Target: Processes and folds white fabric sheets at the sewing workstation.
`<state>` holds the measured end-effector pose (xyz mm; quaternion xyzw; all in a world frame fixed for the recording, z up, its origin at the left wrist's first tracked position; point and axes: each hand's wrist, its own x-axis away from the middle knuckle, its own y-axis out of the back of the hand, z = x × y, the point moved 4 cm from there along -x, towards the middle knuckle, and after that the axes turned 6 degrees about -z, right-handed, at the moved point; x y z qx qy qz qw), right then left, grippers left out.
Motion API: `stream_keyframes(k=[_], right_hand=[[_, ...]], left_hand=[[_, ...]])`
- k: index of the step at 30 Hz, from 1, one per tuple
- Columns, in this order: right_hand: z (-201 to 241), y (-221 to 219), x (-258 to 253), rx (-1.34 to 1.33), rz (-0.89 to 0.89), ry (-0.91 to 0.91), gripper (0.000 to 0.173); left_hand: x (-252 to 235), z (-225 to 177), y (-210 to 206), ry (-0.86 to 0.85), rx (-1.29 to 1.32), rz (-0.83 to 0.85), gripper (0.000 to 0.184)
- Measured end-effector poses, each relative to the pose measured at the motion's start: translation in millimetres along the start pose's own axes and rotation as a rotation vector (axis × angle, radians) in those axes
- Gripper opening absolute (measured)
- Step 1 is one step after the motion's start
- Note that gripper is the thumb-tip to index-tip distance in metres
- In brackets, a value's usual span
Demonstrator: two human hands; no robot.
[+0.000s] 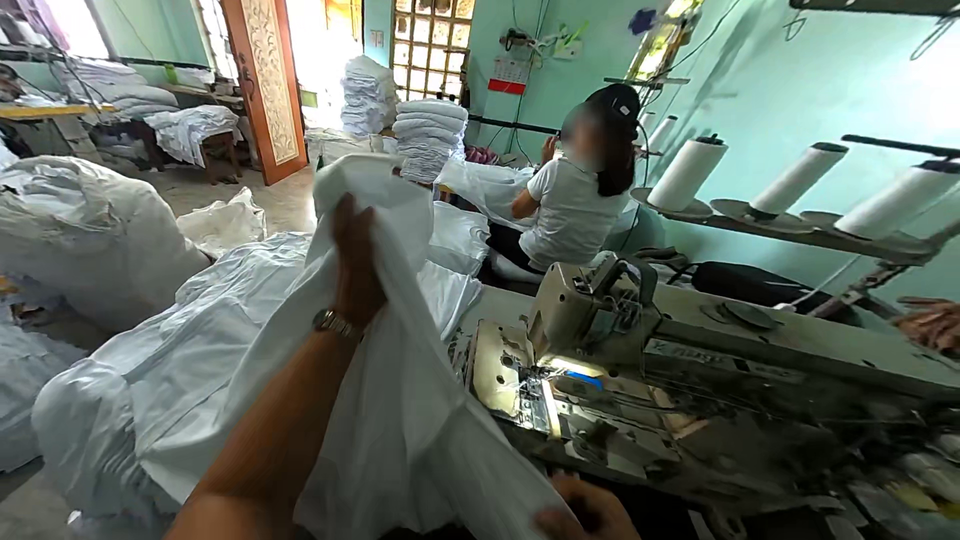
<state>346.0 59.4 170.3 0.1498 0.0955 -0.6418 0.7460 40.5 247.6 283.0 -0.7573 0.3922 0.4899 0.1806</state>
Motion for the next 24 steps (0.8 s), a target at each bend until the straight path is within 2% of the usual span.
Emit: stream_keyframes(k=[1, 2, 3, 4, 5, 7, 9, 11, 14, 19, 22, 24], right_hand=[[-9, -6, -5, 0.01, -0.077, -0.043, 0.006], [-18, -12, -9, 0.021, -0.151, -0.082, 0.009], [-27, -15, -13, 0.04, -0.202, -0.099, 0.011], [-36, -18, -15, 0.063, -0.226, -0.102, 0.014], [-44, -20, -14, 0.086, -0.238, -0.095, 0.017], [-57, -24, -12, 0.124, -0.26, -0.067, 0.019], [-63, -30, -10, 0.147, -0.243, -0.03, 0.017], [-59, -36, -11, 0.193, -0.194, 0.039, 0.015], [-54, -42, -8, 0.213, -0.15, 0.125, 0.011], [-59, -42, 5, 0.096, -0.145, 0.116, 0.018], [-58, -44, 13, 0.04, 0.027, 0.041, 0.024], [-59, -49, 19, 0.047, 0.153, -0.035, 0.02]], left_hand=[[7, 14, -18, -0.017, -0.087, 0.212, 0.071], [18, 27, -35, -0.04, -0.175, 0.4, 0.082], [33, 35, -45, -0.057, -0.195, 0.546, 0.079], [53, 38, -49, -0.056, -0.165, 0.655, 0.063], [77, 34, -46, -0.034, -0.11, 0.725, 0.044], [122, 2, -31, 0.011, 0.06, 0.785, 0.028], [163, -41, -17, 0.045, 0.299, 0.842, 0.027], [191, -69, -13, 0.042, 0.405, 0.939, 0.032], [201, -68, -9, 0.027, 0.378, 0.934, 0.018], [193, -80, 9, 0.048, 0.476, 0.93, 0.016], [191, -87, 12, 0.045, 0.524, 0.893, 0.015], [189, -89, 13, 0.063, 0.535, 0.845, 0.015]])
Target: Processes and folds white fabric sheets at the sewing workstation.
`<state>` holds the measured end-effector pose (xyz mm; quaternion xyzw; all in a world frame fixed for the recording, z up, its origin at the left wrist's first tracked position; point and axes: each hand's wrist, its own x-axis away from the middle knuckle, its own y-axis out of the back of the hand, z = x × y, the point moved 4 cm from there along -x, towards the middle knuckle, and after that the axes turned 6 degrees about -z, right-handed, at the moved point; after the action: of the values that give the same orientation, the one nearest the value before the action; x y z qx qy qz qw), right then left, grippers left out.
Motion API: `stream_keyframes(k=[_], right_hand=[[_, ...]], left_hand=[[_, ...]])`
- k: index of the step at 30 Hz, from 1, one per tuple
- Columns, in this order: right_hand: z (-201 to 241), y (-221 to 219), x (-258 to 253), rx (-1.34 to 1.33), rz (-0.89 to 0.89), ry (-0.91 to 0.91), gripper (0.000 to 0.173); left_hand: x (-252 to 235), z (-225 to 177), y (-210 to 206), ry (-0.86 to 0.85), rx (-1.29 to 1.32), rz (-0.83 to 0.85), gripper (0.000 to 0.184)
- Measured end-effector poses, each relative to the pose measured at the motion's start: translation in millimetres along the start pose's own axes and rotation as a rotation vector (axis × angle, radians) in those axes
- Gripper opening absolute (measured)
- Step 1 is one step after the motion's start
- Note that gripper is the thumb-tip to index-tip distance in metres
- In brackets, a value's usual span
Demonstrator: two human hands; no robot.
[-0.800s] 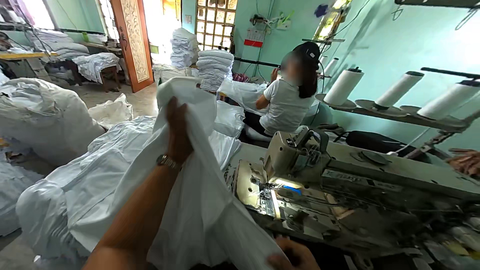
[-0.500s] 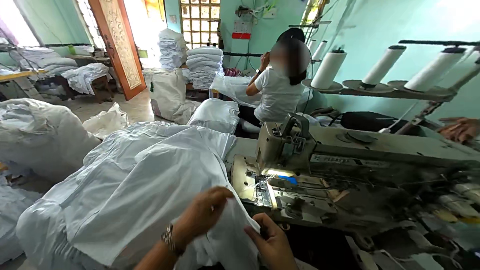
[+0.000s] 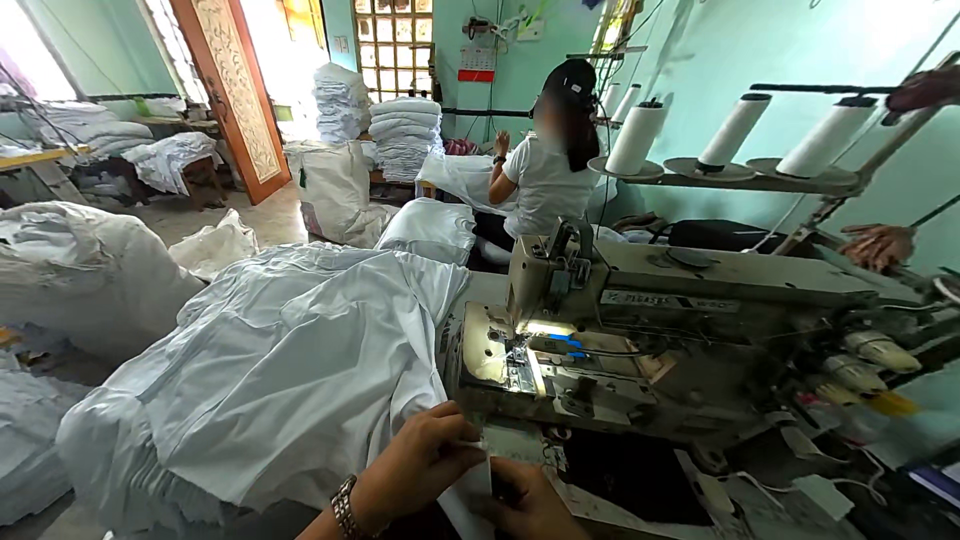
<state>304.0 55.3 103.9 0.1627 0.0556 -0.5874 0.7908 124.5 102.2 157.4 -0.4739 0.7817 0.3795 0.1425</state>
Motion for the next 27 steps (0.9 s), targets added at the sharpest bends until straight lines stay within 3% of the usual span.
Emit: stream_keyframes(k=[2, 3, 4, 6, 8, 10, 12, 16, 18, 21, 23, 25, 27], right_hand=[[0, -6, 5, -0.034, 0.052, -0.052, 0.015], [3, -8, 7, -0.115, 0.047, -0.073, 0.016], [8, -7, 8, -0.214, 0.015, -0.107, 0.019], [14, -3, 8, -0.357, -0.139, -0.182, 0.022], [11, 3, 7, -0.508, -0.303, -0.233, 0.024], [9, 6, 6, -0.652, -0.418, -0.273, 0.028], [13, 5, 6, -0.742, -0.459, -0.276, 0.033], [27, 8, 4, -0.813, -0.478, -0.198, 0.03], [27, 14, 5, -0.81, -0.496, -0.174, 0.026], [25, 24, 10, -0.737, -0.546, -0.183, 0.017], [20, 31, 11, -0.653, -0.529, -0.168, 0.019], [9, 33, 15, -0.549, -0.482, -0.167, 0.022], [5, 25, 16, -0.461, -0.427, -0.213, 0.026]], left_hand=[[0, -2, -2, 0.0, 0.091, -0.061, 0.013], [0, -4, -3, 0.002, 0.161, -0.092, 0.017], [1, -6, -3, 0.012, 0.227, -0.105, 0.033], [6, -10, 0, 0.018, 0.227, -0.143, 0.061], [19, -11, 6, -0.031, 0.057, -0.239, 0.067], [40, -6, 3, -0.067, -0.15, -0.266, 0.066], [65, 10, -10, -0.028, -0.417, -0.167, 0.065], [102, 52, -18, 0.067, -0.696, -0.043, 0.025], [106, 51, -2, 0.106, -0.613, -0.06, 0.015], [98, 17, 26, 0.1, -0.191, -0.07, 0.007], [87, -10, 43, 0.051, 0.078, 0.058, 0.009], [84, -17, 46, 0.1, 0.123, 0.202, 0.016], [84, -9, 32, 0.191, 0.065, 0.175, 0.024]])
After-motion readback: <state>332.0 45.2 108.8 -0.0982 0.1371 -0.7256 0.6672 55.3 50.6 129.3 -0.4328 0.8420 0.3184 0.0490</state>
